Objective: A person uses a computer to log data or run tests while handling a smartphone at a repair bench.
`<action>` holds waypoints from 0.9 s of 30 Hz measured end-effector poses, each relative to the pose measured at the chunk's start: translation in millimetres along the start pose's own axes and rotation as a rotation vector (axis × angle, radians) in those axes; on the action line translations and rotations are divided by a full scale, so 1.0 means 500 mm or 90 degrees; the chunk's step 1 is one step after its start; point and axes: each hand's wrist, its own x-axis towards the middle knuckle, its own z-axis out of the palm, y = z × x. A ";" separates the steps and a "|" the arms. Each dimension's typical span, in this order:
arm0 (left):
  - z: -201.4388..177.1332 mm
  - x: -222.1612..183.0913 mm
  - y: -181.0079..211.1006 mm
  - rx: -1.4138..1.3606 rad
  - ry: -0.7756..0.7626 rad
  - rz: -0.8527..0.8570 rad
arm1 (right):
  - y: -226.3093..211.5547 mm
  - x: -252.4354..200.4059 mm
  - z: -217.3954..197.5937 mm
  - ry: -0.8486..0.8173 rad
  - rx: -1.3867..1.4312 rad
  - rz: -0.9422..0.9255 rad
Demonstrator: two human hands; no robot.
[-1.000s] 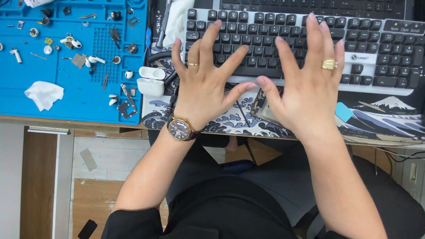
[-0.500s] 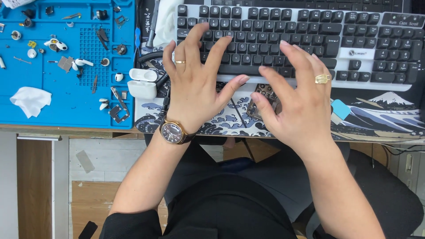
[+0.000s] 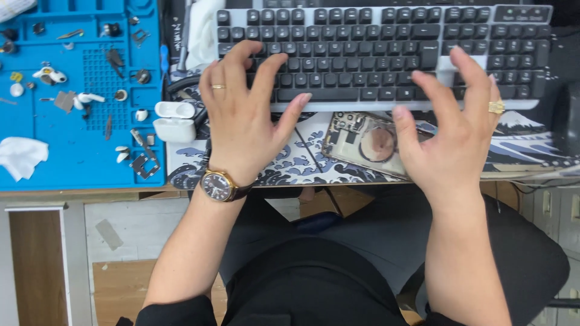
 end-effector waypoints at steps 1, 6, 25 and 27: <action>0.001 0.000 0.000 0.003 -0.001 -0.003 | 0.019 -0.009 -0.001 0.043 0.002 0.015; 0.002 0.001 0.004 0.005 0.003 -0.003 | 0.093 -0.022 -0.037 0.161 -0.052 0.030; -0.002 -0.002 0.005 -0.004 0.056 -0.028 | -0.030 0.024 0.003 0.123 0.053 -0.119; 0.007 -0.010 0.004 0.022 0.067 -0.027 | -0.053 0.035 0.008 0.107 0.067 -0.124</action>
